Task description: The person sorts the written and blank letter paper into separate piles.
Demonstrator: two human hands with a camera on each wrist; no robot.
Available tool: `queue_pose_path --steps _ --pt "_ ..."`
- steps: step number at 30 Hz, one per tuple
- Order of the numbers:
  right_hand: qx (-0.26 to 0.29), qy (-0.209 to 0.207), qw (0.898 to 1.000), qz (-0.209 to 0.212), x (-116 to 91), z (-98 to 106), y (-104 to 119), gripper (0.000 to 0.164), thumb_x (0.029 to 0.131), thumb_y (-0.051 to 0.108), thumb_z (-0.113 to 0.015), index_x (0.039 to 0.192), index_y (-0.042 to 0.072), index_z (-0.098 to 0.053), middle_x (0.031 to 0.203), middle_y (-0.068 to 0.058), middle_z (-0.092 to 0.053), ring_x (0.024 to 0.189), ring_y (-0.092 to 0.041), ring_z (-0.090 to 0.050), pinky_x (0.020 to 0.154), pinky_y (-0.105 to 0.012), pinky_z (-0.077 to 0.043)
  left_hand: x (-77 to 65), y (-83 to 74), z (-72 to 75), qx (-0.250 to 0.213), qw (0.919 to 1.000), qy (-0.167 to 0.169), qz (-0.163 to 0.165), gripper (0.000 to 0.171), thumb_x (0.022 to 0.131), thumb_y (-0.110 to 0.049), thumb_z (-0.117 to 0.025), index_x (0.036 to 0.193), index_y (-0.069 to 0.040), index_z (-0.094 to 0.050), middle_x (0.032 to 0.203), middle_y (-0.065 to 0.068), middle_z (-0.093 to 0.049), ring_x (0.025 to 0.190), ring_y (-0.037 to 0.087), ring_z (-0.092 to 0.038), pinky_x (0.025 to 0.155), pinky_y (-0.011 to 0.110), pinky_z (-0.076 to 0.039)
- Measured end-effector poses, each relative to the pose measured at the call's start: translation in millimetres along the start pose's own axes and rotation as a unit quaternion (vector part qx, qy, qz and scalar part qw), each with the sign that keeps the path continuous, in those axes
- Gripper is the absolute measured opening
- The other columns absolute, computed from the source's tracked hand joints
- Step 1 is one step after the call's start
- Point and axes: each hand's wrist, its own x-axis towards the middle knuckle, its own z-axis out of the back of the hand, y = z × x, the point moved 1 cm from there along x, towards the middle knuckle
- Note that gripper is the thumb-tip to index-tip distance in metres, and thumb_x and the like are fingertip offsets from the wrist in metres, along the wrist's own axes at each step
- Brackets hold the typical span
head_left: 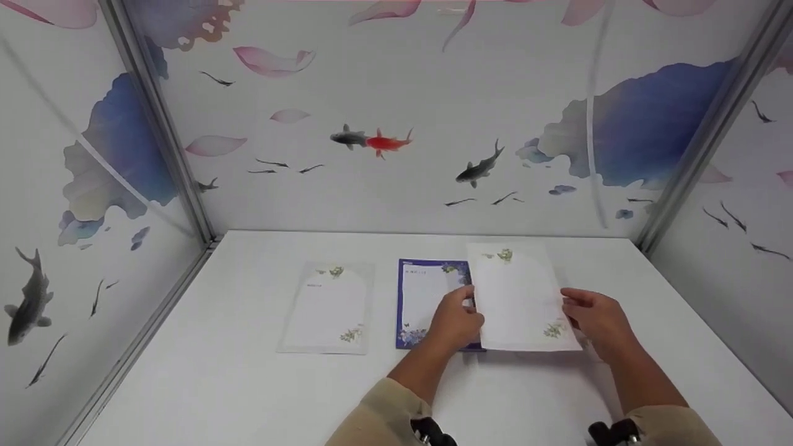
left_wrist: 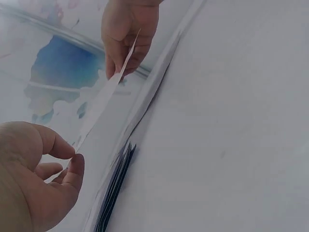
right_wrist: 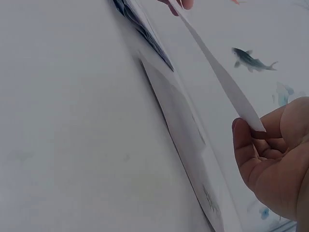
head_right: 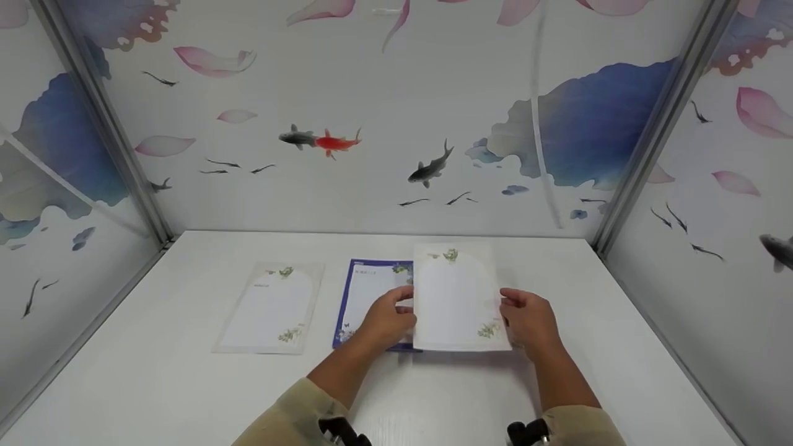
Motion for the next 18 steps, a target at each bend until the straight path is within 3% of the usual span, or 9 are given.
queue_pose_path --steps 5,11,18 --pt "0.002 -0.017 1.0 0.003 -2 17 -11 0.05 0.111 0.022 -0.057 0.158 0.007 -0.051 0.151 -0.02 -0.059 0.128 -0.023 -0.063 0.081 -0.012 -0.058 -5.5 -7.9 -22.3 -0.032 0.9994 0.002 0.014 0.057 0.1 -0.01 -0.071 0.154 -0.02 -0.057 0.146 0.004 -0.063 0.115 0.014 -0.066 0.101 0.039 -0.062" --pt "0.004 -0.027 1.0 -0.007 -2 29 -24 0.052 0.111 0.018 -0.055 0.161 0.005 -0.046 0.16 -0.025 -0.053 0.141 -0.035 -0.058 0.08 -0.011 -0.058 -9.5 -9.6 -47.4 -0.064 0.9976 0.008 0.023 0.052 0.099 -0.006 -0.071 0.147 -0.023 -0.064 0.137 0.003 -0.068 0.116 0.016 -0.07 0.101 0.04 -0.063" --pt "-0.012 -0.024 1.0 -0.01 -2 33 -32 0.055 0.112 0.028 -0.054 0.16 0.003 -0.046 0.162 -0.026 -0.05 0.144 -0.038 -0.054 0.08 -0.009 -0.056 -13.6 -4.8 -56.5 -0.06 0.9976 0.033 0.015 0.052 0.098 -0.007 -0.072 0.147 -0.022 -0.064 0.138 0.002 -0.071 0.125 0.019 -0.07 0.104 0.042 -0.062"
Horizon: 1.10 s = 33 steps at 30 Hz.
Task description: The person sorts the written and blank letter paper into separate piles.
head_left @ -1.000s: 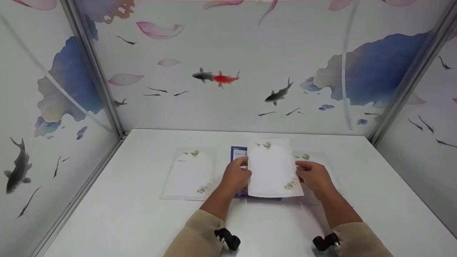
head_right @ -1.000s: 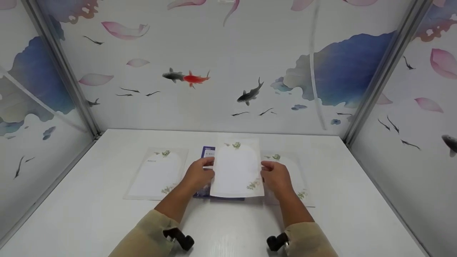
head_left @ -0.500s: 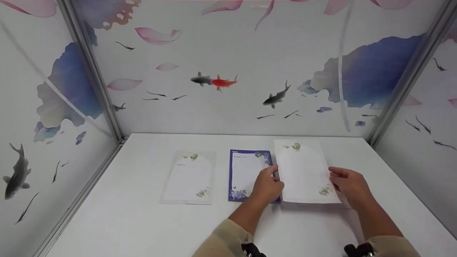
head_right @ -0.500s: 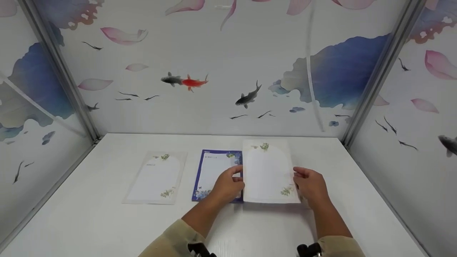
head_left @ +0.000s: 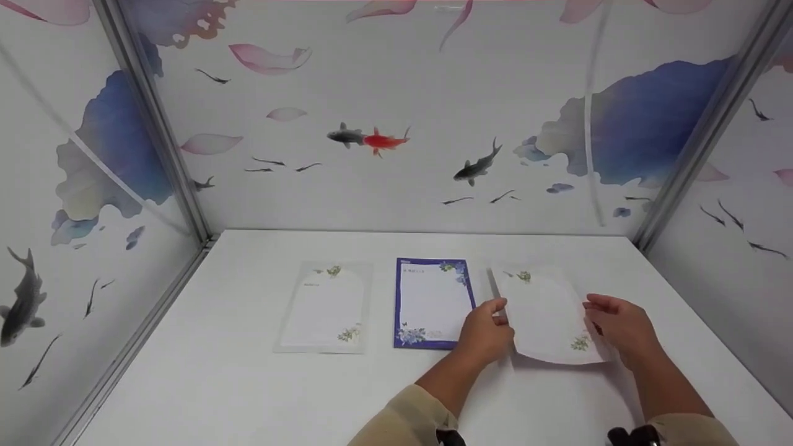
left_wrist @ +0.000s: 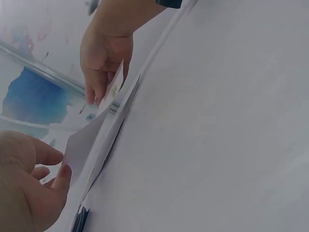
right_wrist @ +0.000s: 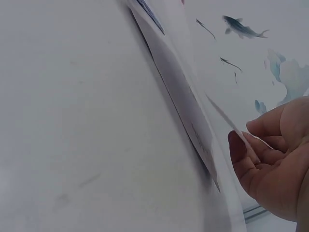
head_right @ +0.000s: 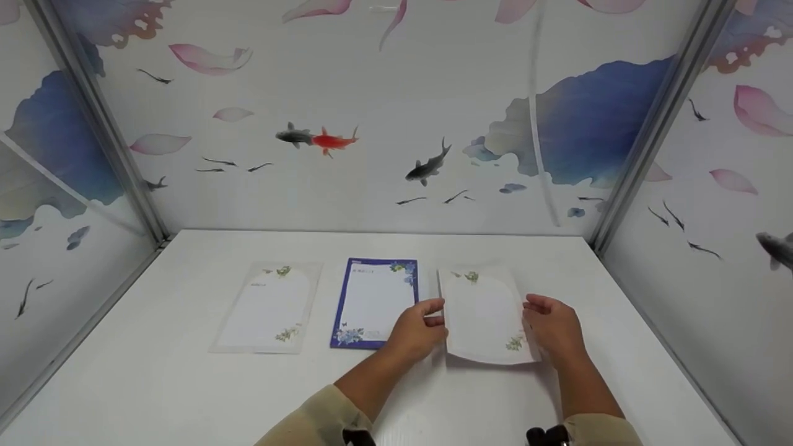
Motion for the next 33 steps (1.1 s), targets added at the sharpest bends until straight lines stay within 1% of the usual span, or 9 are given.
queue_pose_path --steps 3,6,9,13,17,21,24,28,33 --pt "-0.001 0.01 1.0 -0.01 0 2 -1 0.06 0.112 0.038 -0.053 0.161 0.004 -0.045 0.163 -0.027 -0.048 0.143 -0.038 -0.055 0.083 -0.012 -0.057 -1.3 1.2 1.1 0.012 0.9998 0.017 0.002 0.055 0.096 -0.008 -0.076 0.149 -0.02 -0.062 0.142 0.003 -0.07 0.131 0.021 -0.068 0.109 0.042 -0.059" --pt "-0.006 0.026 0.999 -0.018 0 4 -4 0.066 0.112 0.044 -0.052 0.162 0.003 -0.043 0.164 -0.028 -0.045 0.143 -0.04 -0.056 0.099 -0.027 -0.061 -1.9 2.5 1.3 0.036 0.9989 0.031 -0.003 0.059 0.096 -0.011 -0.078 0.151 -0.02 -0.06 0.144 0.005 -0.069 0.136 0.023 -0.065 0.114 0.042 -0.056" --pt "-0.01 0.041 0.999 -0.021 1 5 -6 0.068 0.112 0.047 -0.049 0.163 0.003 -0.04 0.165 -0.029 -0.044 0.145 -0.041 -0.054 0.117 -0.045 -0.054 -1.8 3.8 0.6 0.043 0.9982 0.041 -0.006 0.061 0.096 -0.013 -0.078 0.153 -0.02 -0.059 0.148 0.006 -0.068 0.141 0.024 -0.063 0.118 0.043 -0.053" --pt "-0.01 0.044 0.999 -0.022 2 7 -9 0.071 0.112 0.05 -0.048 0.164 0.003 -0.039 0.165 -0.028 -0.044 0.148 -0.042 -0.051 0.124 -0.055 -0.045 -1.5 4.5 -0.8 0.027 0.9979 0.058 -0.002 0.065 0.095 -0.014 -0.079 0.155 -0.023 -0.057 0.153 0.005 -0.064 0.145 0.024 -0.06 0.12 0.045 -0.051" --pt "-0.01 0.039 0.999 -0.015 1 10 -11 0.072 0.111 0.052 -0.047 0.163 0.003 -0.04 0.165 -0.028 -0.044 0.148 -0.042 -0.05 0.122 -0.052 -0.048 -0.3 4.5 -1.6 0.03 0.9962 0.081 -0.007 0.07 0.093 -0.015 -0.08 0.158 -0.023 -0.054 0.158 0.003 -0.061 0.149 0.023 -0.057 0.123 0.044 -0.047" --pt "-0.003 0.034 0.999 -0.004 0 12 -11 0.07 0.112 0.049 -0.046 0.163 0.001 -0.039 0.165 -0.028 -0.044 0.147 -0.041 -0.05 0.106 -0.031 -0.06 2.3 4.7 -0.9 0.054 0.9933 0.099 -0.026 0.074 0.093 -0.017 -0.08 0.161 -0.021 -0.05 0.161 0.004 -0.058 0.151 0.022 -0.054 0.126 0.041 -0.044" --pt "0.004 0.022 1.0 0.0 -1 10 -7 0.069 0.113 0.047 -0.045 0.163 0.001 -0.04 0.165 -0.028 -0.045 0.147 -0.04 -0.051 0.092 -0.019 -0.061 3.6 4.8 1.6 0.061 0.9923 0.101 -0.037 0.075 0.093 -0.019 -0.079 0.162 -0.022 -0.048 0.163 0.003 -0.056 0.153 0.022 -0.053 0.127 0.041 -0.044" --pt "0.006 0.012 1.0 0.007 -1 1 0 0.068 0.112 0.049 -0.046 0.161 0.003 -0.044 0.163 -0.026 -0.049 0.144 -0.039 -0.056 0.094 -0.022 -0.061 4.6 5.3 9.8 0.039 0.9939 0.095 -0.041 0.073 0.095 -0.021 -0.076 0.162 -0.022 -0.047 0.166 0.001 -0.052 0.153 0.023 -0.052 0.125 0.043 -0.045" --pt "0.013 0.05 0.998 0.019 1 -19 13 0.072 0.109 0.054 -0.053 0.163 0.007 -0.042 0.162 -0.022 -0.053 0.142 -0.036 -0.058 0.108 -0.036 -0.058 8.7 7.8 27.9 0.026 0.9959 0.07 -0.052 0.074 0.097 -0.029 -0.074 0.164 -0.022 -0.043 0.169 -0.001 -0.049 0.153 0.026 -0.053 0.124 0.046 -0.047"
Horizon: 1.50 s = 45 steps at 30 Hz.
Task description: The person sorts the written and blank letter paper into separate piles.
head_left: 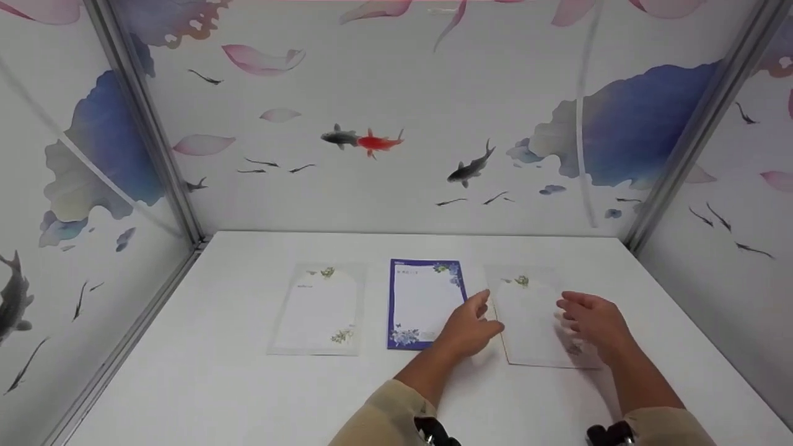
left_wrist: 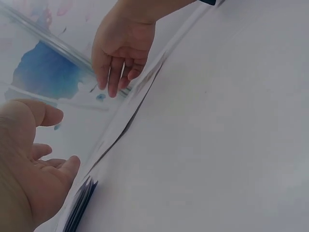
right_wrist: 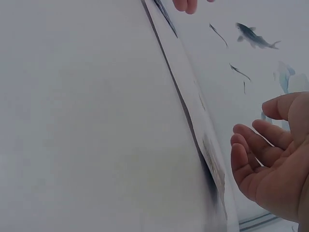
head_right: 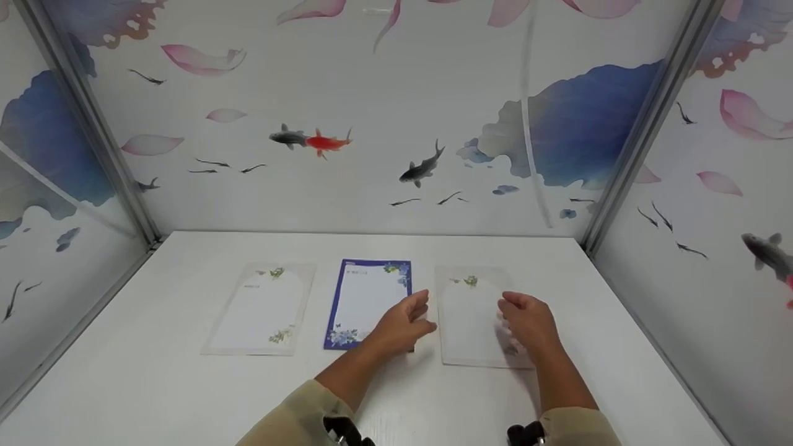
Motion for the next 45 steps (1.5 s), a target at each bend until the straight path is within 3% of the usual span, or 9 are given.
queue_pose_path --steps 5,14,20,24,27,33,45 --pt "-0.012 0.03 0.999 0.025 3 -21 15 0.078 0.107 0.057 -0.056 0.166 0.008 -0.038 0.163 -0.021 -0.051 0.144 -0.038 -0.058 0.121 -0.053 -0.049 2.6 7.1 23.2 0.037 0.9989 -0.02 -0.02 0.078 0.1 -0.034 -0.07 0.168 -0.019 -0.035 0.17 0.003 -0.047 0.155 0.028 -0.049 0.127 0.049 -0.043" --pt "0.012 0.043 0.997 0.063 6 -55 46 0.07 0.108 0.05 -0.06 0.163 0.01 -0.044 0.162 -0.018 -0.054 0.144 -0.037 -0.059 0.123 -0.054 -0.047 4.8 10.5 65.3 0.026 0.9985 -0.048 -0.003 0.079 0.102 -0.035 -0.07 0.169 -0.017 -0.032 0.169 0.005 -0.048 0.154 0.028 -0.05 0.124 0.05 -0.046" --pt "0.04 0.043 0.998 0.039 11 -86 73 0.064 0.108 0.044 -0.062 0.161 0.012 -0.048 0.16 -0.015 -0.056 0.145 -0.036 -0.058 0.124 -0.054 -0.046 0.7 22.5 116.0 0.024 0.9977 -0.063 0.0 0.083 0.101 -0.037 -0.07 0.169 -0.015 -0.03 0.17 0.007 -0.045 0.156 0.03 -0.047 0.124 0.05 -0.045" --pt "0.05 0.039 0.998 0.031 15 -107 90 0.06 0.108 0.042 -0.063 0.159 0.013 -0.05 0.159 -0.012 -0.058 0.146 -0.033 -0.058 0.124 -0.051 -0.046 -3.2 27.9 150.5 0.037 0.9936 -0.103 0.027 0.083 0.099 -0.035 -0.071 0.17 -0.017 -0.03 0.172 0.007 -0.043 0.159 0.031 -0.044 0.127 0.052 -0.042" --pt "0.052 0.04 0.997 0.04 16 -118 98 0.061 0.107 0.044 -0.063 0.159 0.014 -0.051 0.159 -0.012 -0.058 0.147 -0.033 -0.057 0.124 -0.05 -0.046 -4.9 30.6 167.1 0.049 0.9885 -0.134 0.05 0.083 0.099 -0.031 -0.072 0.169 -0.019 -0.031 0.172 0.006 -0.043 0.159 0.031 -0.042 0.127 0.053 -0.042" --pt "0.014 0.043 0.998 0.04 17 -125 97 0.061 0.108 0.044 -0.062 0.16 0.016 -0.049 0.163 -0.012 -0.054 0.149 -0.035 -0.055 0.124 -0.053 -0.045 -6.7 34.0 174.9 0.069 0.9852 -0.142 0.068 0.081 0.099 -0.03 -0.07 0.17 -0.019 -0.031 0.173 0.006 -0.041 0.16 0.031 -0.041 0.127 0.053 -0.041" --pt "-0.053 0.106 0.993 0.027 18 -130 80 0.073 0.109 0.046 -0.058 0.169 0.013 -0.033 0.174 -0.015 -0.036 0.159 -0.041 -0.039 0.13 -0.06 -0.034 -5.2 45.2 169.3 0.096 0.9874 -0.089 0.09 0.087 0.099 -0.032 -0.067 0.171 -0.014 -0.023 0.176 0.013 -0.034 0.164 0.036 -0.032 0.134 0.056 -0.028"
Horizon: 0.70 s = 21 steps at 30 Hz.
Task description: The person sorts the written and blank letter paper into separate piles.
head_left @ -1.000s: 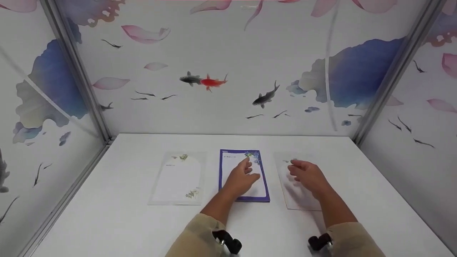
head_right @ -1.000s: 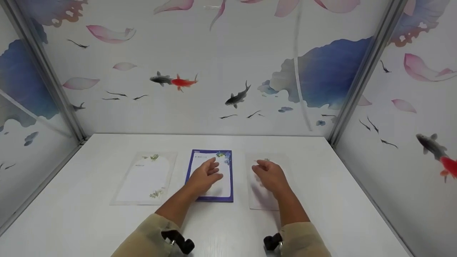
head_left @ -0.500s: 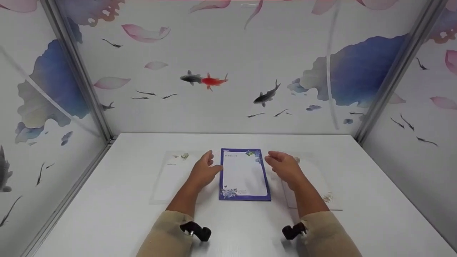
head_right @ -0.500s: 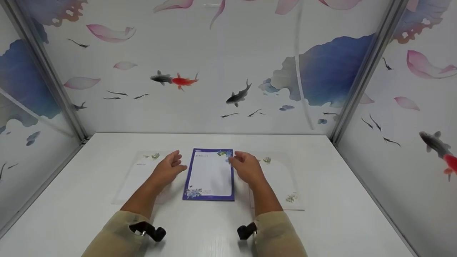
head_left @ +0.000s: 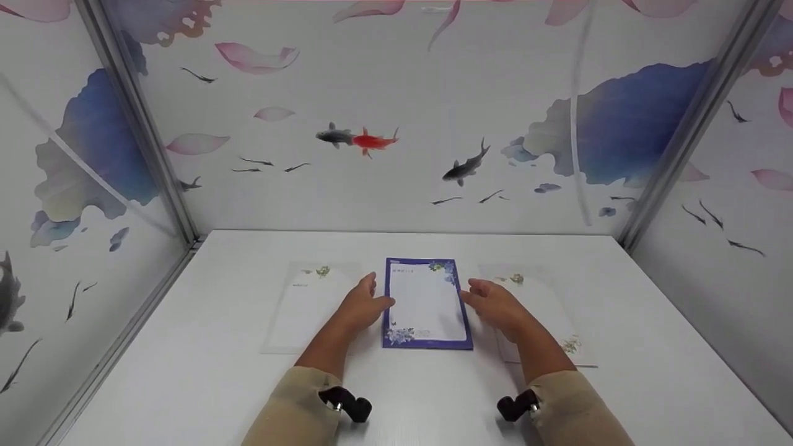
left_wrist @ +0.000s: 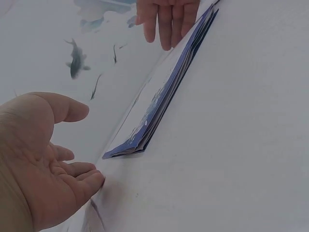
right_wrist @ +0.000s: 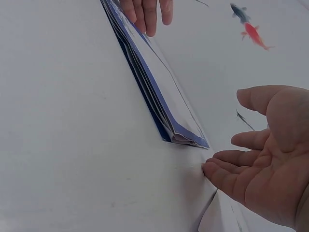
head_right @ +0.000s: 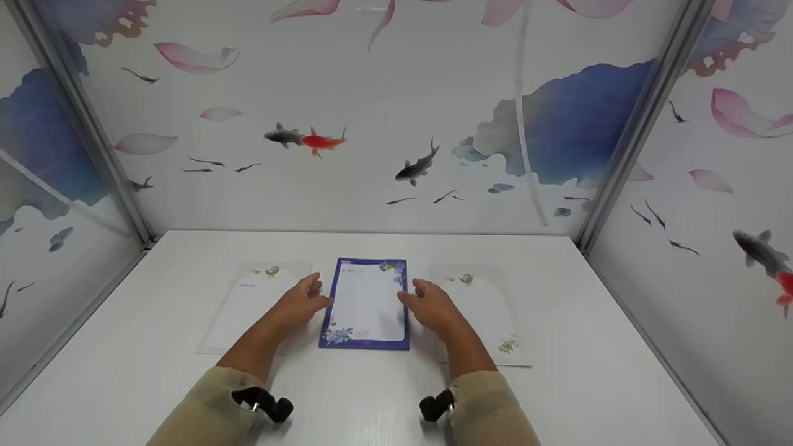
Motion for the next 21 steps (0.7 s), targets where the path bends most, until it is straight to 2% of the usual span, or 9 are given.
queue_pose_path --steps 3,6,9,11,16,21 --pt "-0.016 0.005 1.0 0.01 -3 -2 1 0.074 0.107 0.046 -0.061 0.169 0.016 -0.034 0.175 -0.016 -0.035 0.162 -0.042 -0.033 0.13 -0.062 -0.03 -0.6 -1.1 0.0 0.009 0.9999 0.012 -0.006 0.086 0.098 -0.033 -0.069 0.171 -0.014 -0.027 0.176 0.014 -0.033 0.165 0.038 -0.029 0.135 0.057 -0.025" --pt "-0.053 0.023 0.998 0.01 -6 -4 3 0.073 0.103 0.048 -0.068 0.167 0.027 -0.04 0.176 -0.014 -0.034 0.164 -0.043 -0.029 0.13 -0.068 -0.027 -2.6 -2.1 -0.8 0.033 0.9987 0.036 -0.011 0.083 0.097 -0.035 -0.072 0.169 -0.018 -0.033 0.176 0.012 -0.033 0.166 0.038 -0.026 0.135 0.058 -0.021" --pt "-0.114 0.052 0.992 0.018 -9 -8 4 0.07 0.097 0.049 -0.075 0.161 0.042 -0.046 0.178 -0.006 -0.032 0.166 -0.041 -0.023 0.129 -0.073 -0.022 -5.8 -1.6 -1.6 0.064 0.9954 0.067 -0.021 0.081 0.096 -0.038 -0.077 0.166 -0.023 -0.039 0.178 0.008 -0.031 0.167 0.037 -0.024 0.136 0.059 -0.02" --pt "-0.154 0.07 0.985 0.032 -10 -10 4 0.07 0.094 0.047 -0.079 0.158 0.047 -0.049 0.179 0.001 -0.029 0.168 -0.038 -0.019 0.13 -0.074 -0.018 -8.2 -0.8 -2.3 0.09 0.9918 0.085 -0.031 0.081 0.095 -0.04 -0.079 0.165 -0.027 -0.041 0.179 0.005 -0.029 0.168 0.035 -0.022 0.136 0.059 -0.019" --pt "-0.228 0.09 0.968 0.059 -11 -14 3 0.073 0.093 0.044 -0.082 0.158 0.044 -0.05 0.179 0.007 -0.027 0.169 -0.034 -0.018 0.132 -0.07 -0.018 -13.5 0.0 -5.5 0.178 0.9772 0.106 -0.045 0.081 0.093 -0.05 -0.079 0.164 -0.036 -0.044 0.18 -0.006 -0.025 0.17 0.028 -0.015 0.136 0.06 -0.017" --pt "-0.267 0.094 0.957 0.066 -12 -17 2 0.073 0.093 0.039 -0.084 0.158 0.04 -0.052 0.179 0.005 -0.029 0.169 -0.034 -0.018 0.133 -0.067 -0.021 -13.8 1.3 -9.8 0.256 0.9582 0.111 -0.065 0.08 0.093 -0.056 -0.077 0.163 -0.033 -0.047 0.18 -0.007 -0.026 0.17 0.027 -0.013 0.136 0.059 -0.018"
